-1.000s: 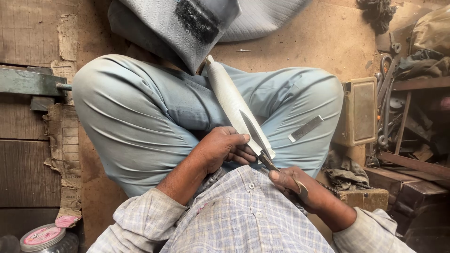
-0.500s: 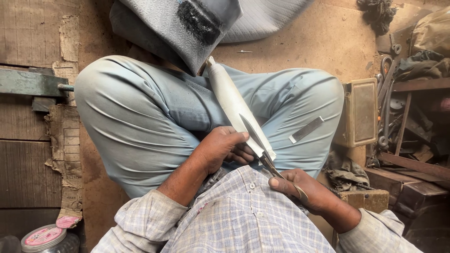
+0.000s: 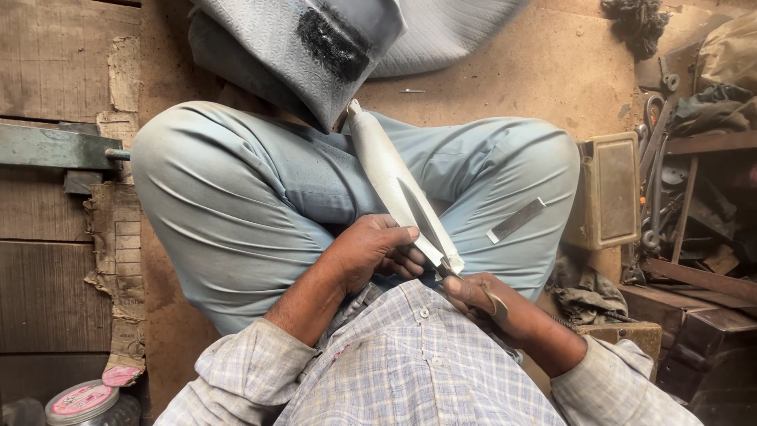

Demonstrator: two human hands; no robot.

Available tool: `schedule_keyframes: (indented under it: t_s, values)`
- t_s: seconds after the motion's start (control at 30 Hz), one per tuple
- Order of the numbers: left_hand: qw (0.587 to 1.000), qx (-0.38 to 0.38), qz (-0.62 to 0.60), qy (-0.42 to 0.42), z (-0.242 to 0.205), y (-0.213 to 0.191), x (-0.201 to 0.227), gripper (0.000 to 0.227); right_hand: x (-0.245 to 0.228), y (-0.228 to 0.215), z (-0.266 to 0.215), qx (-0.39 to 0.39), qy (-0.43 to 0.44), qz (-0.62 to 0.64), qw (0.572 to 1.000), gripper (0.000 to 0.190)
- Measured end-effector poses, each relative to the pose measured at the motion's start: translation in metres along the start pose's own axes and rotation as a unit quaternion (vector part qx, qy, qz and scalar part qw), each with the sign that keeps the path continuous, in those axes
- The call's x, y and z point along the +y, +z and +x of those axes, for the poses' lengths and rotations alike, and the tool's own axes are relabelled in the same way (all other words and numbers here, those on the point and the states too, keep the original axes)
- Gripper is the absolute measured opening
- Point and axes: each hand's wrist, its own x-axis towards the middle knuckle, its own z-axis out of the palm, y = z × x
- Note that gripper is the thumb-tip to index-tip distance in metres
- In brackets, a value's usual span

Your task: The person sits on the workshop floor and cuts a white fabric strap with scissors, then brushes black adhesive along a dark strap piece resting on their lap. They handle small metal fittings, set pieces aside, and finish by picking up and handling the scissors.

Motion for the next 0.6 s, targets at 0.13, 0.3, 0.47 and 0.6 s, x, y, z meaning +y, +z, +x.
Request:
schedule_keyframes:
  t_s: [0.13, 0.3, 0.47, 0.6]
  values:
    - [1.000, -0.014, -0.005, 0.002, 0.004, -0.005, -0.006, 0.034, -0.018, 0.017, -0.008, 0.038, 0.030, -0.020, 0.999, 0.063]
    - [0.998, 0.070, 0.000, 0.006, 0.004, -0.003, 0.000, 0.039, -0.017, 0.016, -0.009, 0.053, 0.053, -0.049, 0.996, 0.062]
    - [0.993, 0.084, 0.007, 0.077, 0.009, -0.006, -0.008, 0.033, -0.007, 0.004, -0.017, 0.032, 0.035, -0.033, 0.998, 0.059]
    - [0.993, 0.027, -0.033, 0.106, -0.002, 0.007, -0.001, 0.025, 0.007, -0.014, -0.030, 0.009, -0.018, -0.074, 0.997, 0.058]
